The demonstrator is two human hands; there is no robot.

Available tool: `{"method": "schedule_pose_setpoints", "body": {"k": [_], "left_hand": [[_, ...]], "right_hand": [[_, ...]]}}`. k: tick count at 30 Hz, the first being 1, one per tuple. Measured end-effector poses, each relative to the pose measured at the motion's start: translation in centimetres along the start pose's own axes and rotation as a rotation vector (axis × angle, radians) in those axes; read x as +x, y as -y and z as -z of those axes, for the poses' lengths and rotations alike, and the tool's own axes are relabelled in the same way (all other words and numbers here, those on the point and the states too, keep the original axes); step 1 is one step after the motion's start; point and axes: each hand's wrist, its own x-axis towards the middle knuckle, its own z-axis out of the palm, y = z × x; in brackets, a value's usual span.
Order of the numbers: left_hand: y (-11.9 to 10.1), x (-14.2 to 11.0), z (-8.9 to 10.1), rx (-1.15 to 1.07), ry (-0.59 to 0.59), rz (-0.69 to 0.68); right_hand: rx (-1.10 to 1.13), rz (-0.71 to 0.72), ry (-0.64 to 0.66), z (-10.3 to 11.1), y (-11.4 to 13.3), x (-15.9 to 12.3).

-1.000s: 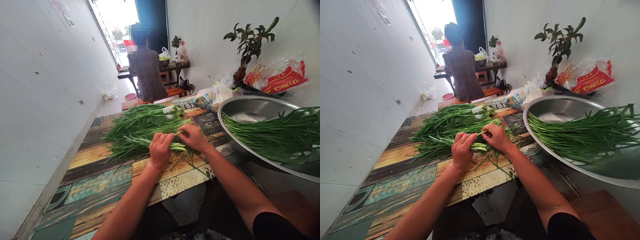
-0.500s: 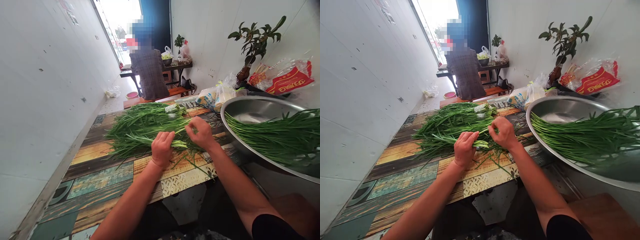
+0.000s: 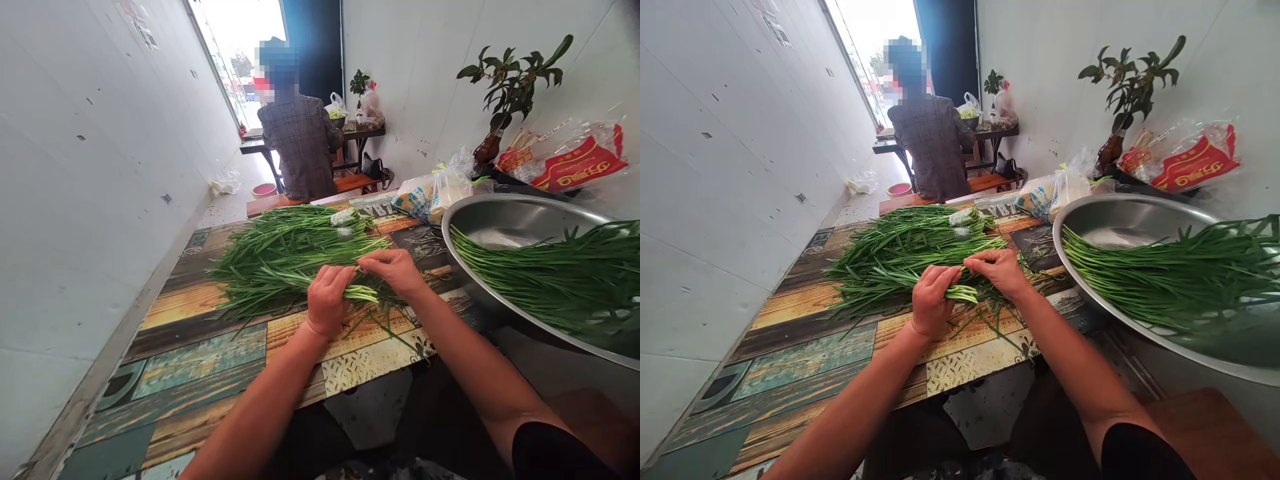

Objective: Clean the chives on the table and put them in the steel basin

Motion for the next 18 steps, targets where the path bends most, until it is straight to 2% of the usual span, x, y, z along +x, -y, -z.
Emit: {"method": "schedule_pose_setpoints", "body": {"k": [4,7,9,10,13,15,18], "left_hand": [[-0.1,0.1,0.0,0.026,-0.015,0.005],[0.2,0.0,0.0,0.057,-0.032,0.015],[0.4,0.0,0.0,0.075,-0.029,0.009],[0.5,0.0,0.0,0.083,-0.022,0.002],[0.5,0.0,0.1,0.09,0.009,-0.015],[0.4,0.0,0.1,0.077,0.035,-0.023],[0.2,0.0,0.0,0.051,0.05,-0.034]], "right_hand": [[0.218,0.027,-0.241,1.4,-0.2,1.1],[0.215,-0.003,-0.333,3.2,-0.4,1.9],[0.067,0.025,-0.303,3.5,-0.5,1.9],[-0.042,0.087,-0.254,3.2,-0.5,1.7],[-0.423,0.394,-0.024,1.6,-0.5,0.8],[-0.608,0.549,0.08,0.7,-0.6,0.4],[-0.69,0.578,0.051,1.1,-0.9,0.7]]}}
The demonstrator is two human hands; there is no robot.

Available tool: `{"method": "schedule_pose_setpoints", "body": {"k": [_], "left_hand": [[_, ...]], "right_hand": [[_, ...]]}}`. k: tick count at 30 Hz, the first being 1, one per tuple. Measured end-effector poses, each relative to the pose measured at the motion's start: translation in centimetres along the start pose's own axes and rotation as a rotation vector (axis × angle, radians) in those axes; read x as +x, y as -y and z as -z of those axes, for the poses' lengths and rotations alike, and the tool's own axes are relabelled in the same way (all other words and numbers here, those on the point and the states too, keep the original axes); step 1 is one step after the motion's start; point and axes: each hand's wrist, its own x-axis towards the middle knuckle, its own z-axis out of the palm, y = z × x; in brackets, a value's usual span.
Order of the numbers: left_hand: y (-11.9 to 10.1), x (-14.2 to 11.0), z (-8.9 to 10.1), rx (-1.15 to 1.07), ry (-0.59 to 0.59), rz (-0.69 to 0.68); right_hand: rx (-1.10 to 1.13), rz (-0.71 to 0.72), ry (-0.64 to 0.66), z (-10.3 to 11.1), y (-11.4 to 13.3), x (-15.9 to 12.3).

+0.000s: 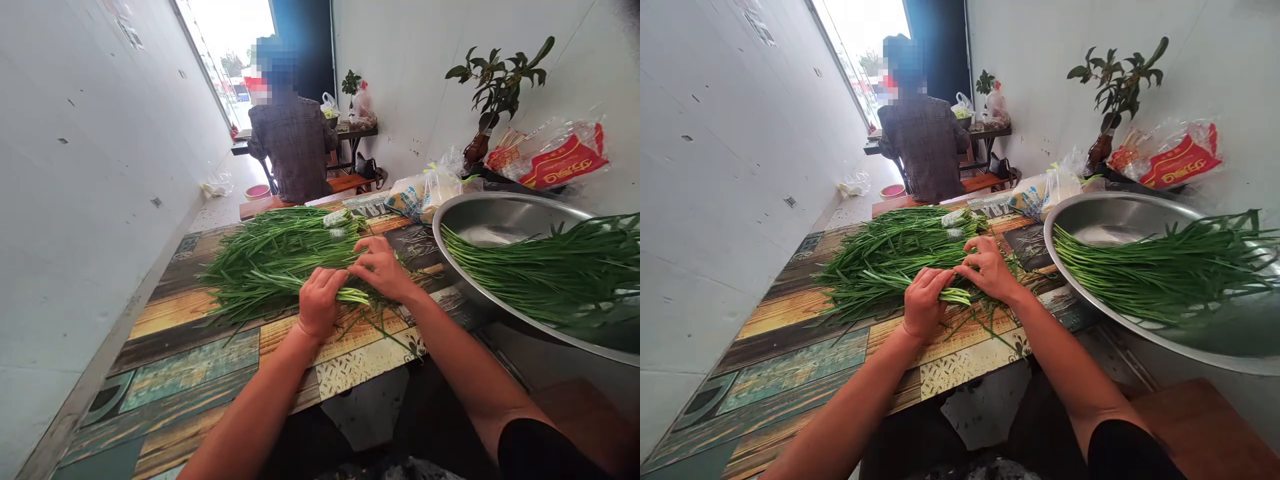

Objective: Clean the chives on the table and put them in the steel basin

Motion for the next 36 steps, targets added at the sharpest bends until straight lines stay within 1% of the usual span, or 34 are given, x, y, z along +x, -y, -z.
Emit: {"method": "schedule_pose_setpoints", "body": {"k": [1,4,5,6,7,8,9,12,13,15,18,20,23,25,30,33,34,36], "left_hand": [[0.0,0.0,0.0,-0.004,-0.006,-0.004],[0.1,0.0,0.0,0.002,-0.027,0.001],[0.2,0.0,0.0,0.01,-0.038,0.012],[0.4,0.0,0.1,0.019,-0.05,0.026],[0.5,-0.1,0.1,0.027,-0.062,0.04],[0.6,-0.1,0.2,0.033,-0.074,0.052],[0.7,-0.1,0.2,0.037,-0.086,0.062],[0.7,-0.2,0.1,0.049,-0.122,0.086],[0.7,-0.2,0.0,0.052,-0.129,0.095],[0.7,-0.3,-0.1,0.06,-0.113,0.11],[0.9,-0.5,-0.2,0.062,-0.065,0.112],[1.0,-0.6,-0.2,0.046,-0.052,0.103],[1.1,-0.7,-0.2,0.034,-0.052,0.083],[1.1,-0.6,-0.2,0.033,-0.041,0.07],[0.9,-0.5,0.0,-0.023,-0.005,0.056],[0.8,-0.5,0.0,-0.05,0.017,0.079],[0.8,-0.5,0.0,-0.055,0.031,0.084],[0.8,-0.6,0.1,-0.056,0.04,0.093]], "right_hand": [[0.009,-0.052,-0.054,0.3,-0.5,0.1],[0.042,-0.281,-0.325,1.7,-2.2,0.2],[0.033,-0.357,-0.383,2.0,-2.6,0.2],[0.014,-0.417,-0.4,2.2,-2.8,0.1],[-0.017,-0.442,-0.37,2.2,-2.9,0.1],[-0.059,-0.43,-0.309,2.1,-2.9,0.0],[-0.11,-0.385,-0.234,1.8,-2.8,0.0],[-0.288,-0.18,-0.039,0.9,-2.6,-0.2],[-0.331,-0.14,0.006,0.6,-2.7,-0.3],[-0.375,-0.113,0.047,0.4,-2.9,-0.3],[-0.372,-0.078,0.022,0.4,-3.0,-0.3],[-0.337,-0.017,-0.01,0.5,-2.8,-0.2],[-0.218,0.121,0.031,0.7,-2.0,-0.2],[-0.122,0.185,0.067,0.8,-1.4,-0.2],[-0.02,0.238,0.041,0.5,-0.3,-0.2],[0.043,0.232,0.035,0.4,0.2,-0.2],[0.065,0.199,0.012,0.4,0.3,-0.2],[0.076,0.062,-0.103,0.5,0.1,-0.2]]}}
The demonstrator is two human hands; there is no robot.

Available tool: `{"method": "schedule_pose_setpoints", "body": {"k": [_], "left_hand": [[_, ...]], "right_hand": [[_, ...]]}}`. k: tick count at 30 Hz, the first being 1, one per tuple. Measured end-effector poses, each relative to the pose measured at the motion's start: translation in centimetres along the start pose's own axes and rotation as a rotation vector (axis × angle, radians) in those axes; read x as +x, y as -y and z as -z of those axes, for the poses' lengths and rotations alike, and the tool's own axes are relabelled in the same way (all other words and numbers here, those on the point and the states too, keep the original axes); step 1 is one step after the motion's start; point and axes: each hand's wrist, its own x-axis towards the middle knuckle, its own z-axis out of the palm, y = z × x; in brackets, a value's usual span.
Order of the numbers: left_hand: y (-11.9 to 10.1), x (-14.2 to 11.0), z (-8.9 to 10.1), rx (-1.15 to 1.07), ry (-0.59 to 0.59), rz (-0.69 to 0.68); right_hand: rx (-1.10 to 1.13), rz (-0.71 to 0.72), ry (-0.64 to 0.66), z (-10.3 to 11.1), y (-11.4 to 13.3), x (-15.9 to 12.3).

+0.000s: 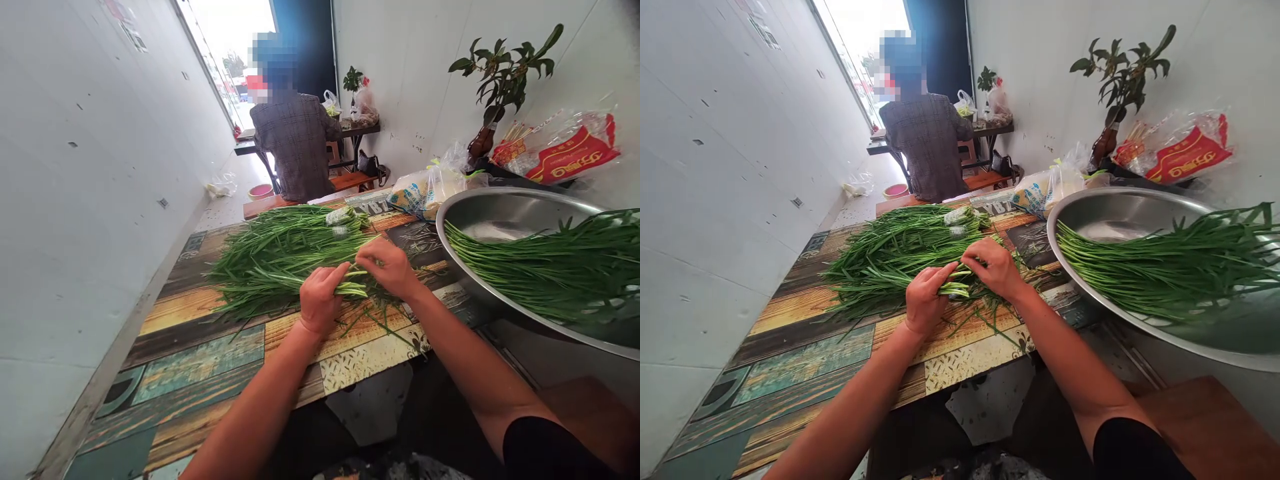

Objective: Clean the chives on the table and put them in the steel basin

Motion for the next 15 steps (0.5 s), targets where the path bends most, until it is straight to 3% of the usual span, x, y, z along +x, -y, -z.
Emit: {"method": "schedule_pose_setpoints", "body": {"k": [3,6,8,12,15], "left_hand": [[0.0,-0.1,0.0,-0.005,-0.045,0.019],[0.0,-0.1,-0.1,-0.023,-0.081,0.014],[0.0,-0.2,-0.1,-0.027,-0.086,0.017],[0.0,-0.2,-0.2,-0.031,-0.084,0.034],[-0.1,-0.1,-0.1,-0.03,-0.067,0.024]], "right_hand": [[-0.083,-0.257,-0.202,0.4,-1.0,0.0],[-0.183,-0.361,-0.262,0.8,-1.9,0.0],[-0.133,-0.354,-0.204,0.8,-1.8,0.1],[0.301,-0.469,0.072,0.2,-0.3,0.2],[0.5,-0.554,0.085,-0.3,0.7,0.3]]}}
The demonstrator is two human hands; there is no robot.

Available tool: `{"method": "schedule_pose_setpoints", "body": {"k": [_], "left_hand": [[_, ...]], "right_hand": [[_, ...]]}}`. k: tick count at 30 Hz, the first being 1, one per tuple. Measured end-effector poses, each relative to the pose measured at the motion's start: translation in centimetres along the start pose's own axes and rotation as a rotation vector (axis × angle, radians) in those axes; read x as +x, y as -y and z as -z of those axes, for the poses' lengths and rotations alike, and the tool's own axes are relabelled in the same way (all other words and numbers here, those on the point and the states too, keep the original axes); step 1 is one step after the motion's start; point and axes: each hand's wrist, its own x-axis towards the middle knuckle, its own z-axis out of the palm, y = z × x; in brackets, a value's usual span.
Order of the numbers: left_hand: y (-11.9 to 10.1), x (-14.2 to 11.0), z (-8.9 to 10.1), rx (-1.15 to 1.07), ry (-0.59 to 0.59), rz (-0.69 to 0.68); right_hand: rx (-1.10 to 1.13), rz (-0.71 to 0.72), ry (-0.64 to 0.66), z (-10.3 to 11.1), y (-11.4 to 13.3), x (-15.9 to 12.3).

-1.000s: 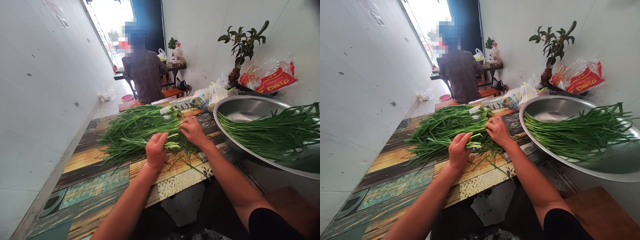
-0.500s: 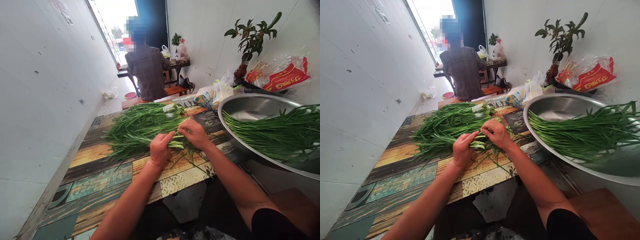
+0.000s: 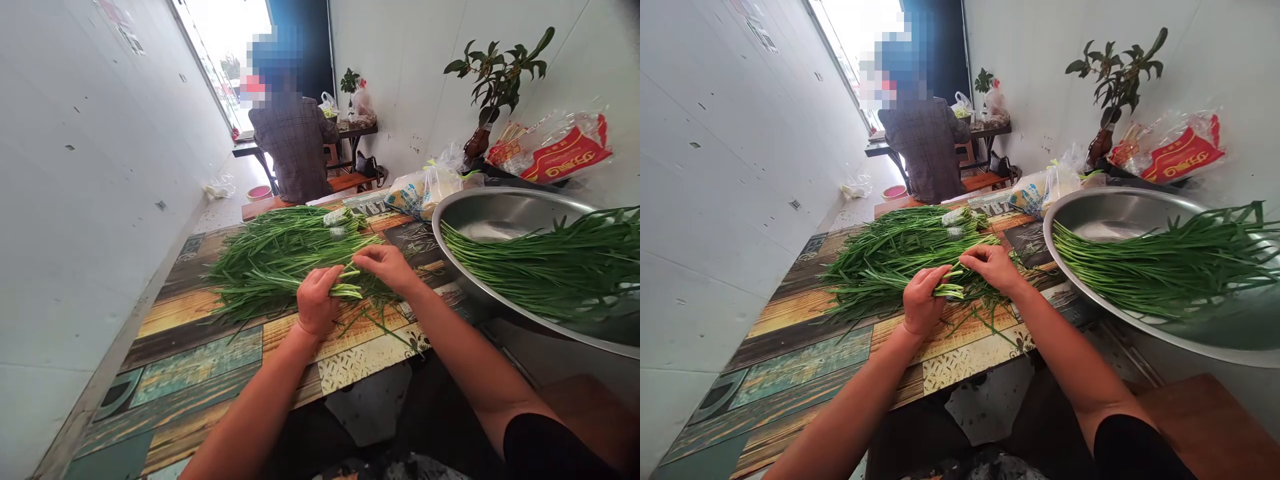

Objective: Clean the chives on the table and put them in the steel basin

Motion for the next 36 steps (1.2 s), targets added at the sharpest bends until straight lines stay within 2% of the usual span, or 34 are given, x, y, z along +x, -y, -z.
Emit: {"method": "schedule_pose_setpoints", "body": {"k": [6,11,16,21,30,36], "left_hand": [[-0.4,0.29,0.28,0.078,-0.042,-0.08],[-0.45,0.34,0.27,0.09,-0.054,-0.092],[-0.6,0.34,0.42,0.084,-0.047,-0.062],[-0.74,0.4,0.51,0.052,-0.031,-0.049],[-0.62,0.33,0.39,0.061,-0.05,-0.077],[-0.75,0.33,0.44,0.036,-0.047,-0.067]], "right_hand": [[0.031,-0.022,-0.098,-0.5,-0.07,0.03],[0.06,-0.042,-0.027,-0.54,-0.2,0.01],[0.053,0.03,0.033,-0.42,-0.04,-0.1],[-0.009,0.102,-0.002,-0.14,0.1,-0.17],[-0.008,-0.048,0.067,-0.49,0.1,-0.27],[0.019,-0.001,0.112,-0.59,-0.01,-0.28]]}}
